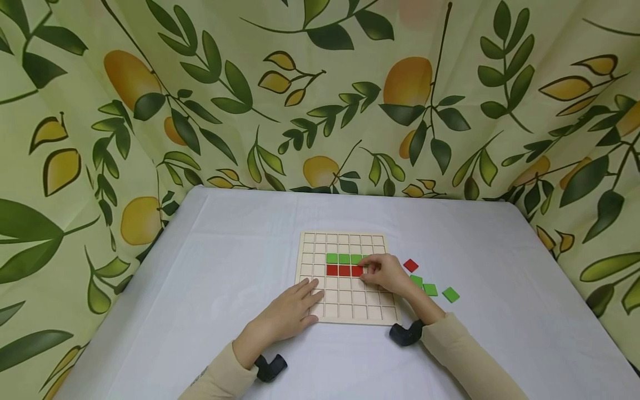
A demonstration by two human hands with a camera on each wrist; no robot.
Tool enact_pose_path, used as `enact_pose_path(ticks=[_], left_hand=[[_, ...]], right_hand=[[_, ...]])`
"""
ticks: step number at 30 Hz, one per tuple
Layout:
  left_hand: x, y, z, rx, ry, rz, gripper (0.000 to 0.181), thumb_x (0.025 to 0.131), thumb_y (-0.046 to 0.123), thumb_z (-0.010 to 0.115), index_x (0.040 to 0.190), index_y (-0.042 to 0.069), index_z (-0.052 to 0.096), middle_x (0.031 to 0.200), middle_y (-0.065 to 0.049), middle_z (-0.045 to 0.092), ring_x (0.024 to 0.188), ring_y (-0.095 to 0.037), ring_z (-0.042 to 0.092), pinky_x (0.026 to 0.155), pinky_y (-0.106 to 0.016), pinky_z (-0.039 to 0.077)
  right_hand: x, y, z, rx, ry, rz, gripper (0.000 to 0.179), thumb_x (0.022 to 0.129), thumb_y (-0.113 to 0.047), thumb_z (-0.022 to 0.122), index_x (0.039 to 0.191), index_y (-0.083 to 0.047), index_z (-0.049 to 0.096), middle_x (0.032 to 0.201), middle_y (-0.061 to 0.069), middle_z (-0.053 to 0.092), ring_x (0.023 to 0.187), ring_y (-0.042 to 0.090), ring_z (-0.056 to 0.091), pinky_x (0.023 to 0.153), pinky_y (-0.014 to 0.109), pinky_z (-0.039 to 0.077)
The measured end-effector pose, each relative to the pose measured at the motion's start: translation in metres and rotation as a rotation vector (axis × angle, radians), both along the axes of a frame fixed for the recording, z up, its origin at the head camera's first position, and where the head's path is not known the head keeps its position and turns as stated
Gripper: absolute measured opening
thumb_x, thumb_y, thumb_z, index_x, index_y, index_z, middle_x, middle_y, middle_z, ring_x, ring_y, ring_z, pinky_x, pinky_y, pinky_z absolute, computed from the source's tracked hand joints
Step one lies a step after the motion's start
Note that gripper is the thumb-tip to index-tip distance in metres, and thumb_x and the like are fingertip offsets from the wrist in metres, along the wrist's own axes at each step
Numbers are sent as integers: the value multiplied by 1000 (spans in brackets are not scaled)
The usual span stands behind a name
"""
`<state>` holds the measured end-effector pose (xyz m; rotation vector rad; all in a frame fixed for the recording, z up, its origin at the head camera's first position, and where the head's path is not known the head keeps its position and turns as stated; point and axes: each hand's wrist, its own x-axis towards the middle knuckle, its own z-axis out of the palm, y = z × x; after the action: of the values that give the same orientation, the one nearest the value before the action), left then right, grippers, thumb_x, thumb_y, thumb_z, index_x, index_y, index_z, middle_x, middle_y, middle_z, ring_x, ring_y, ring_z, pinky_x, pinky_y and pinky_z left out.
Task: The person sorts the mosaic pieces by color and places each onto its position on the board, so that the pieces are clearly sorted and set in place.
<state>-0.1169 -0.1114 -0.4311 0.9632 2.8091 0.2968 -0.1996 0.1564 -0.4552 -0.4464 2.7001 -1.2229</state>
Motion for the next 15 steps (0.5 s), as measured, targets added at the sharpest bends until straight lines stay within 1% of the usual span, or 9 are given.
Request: enact_pose_path(ticks=[7,12,15], left_hand=[[0,0,-1,0,14,-8,52,95,29,58,141,7,48,153,-15,41,142,-35,39,118,-44,36],[0,0,-2,4,4,0,52,95,29,58,141,8,48,153,-15,41,143,-35,38,118,-44,36],[0,0,-1,6,-1,5,52,95,28,58,142,8,48,153,-15,41,143,-34,38,118,-45,36]], right_hand=[[1,2,0,-25,-13,-6,22,80,-6,74,100,1,70,66,4,58,51,5,43,45,17,36],[3,4,0,-44,-30,-5,21,81,-7,73,101,0,70,67,2,57,52,5,44,46,16,38],[4,7,2,-54,-11,-2,20,81,-6,72,100,1,71,67,2,57,53,4,44,46,15,38]])
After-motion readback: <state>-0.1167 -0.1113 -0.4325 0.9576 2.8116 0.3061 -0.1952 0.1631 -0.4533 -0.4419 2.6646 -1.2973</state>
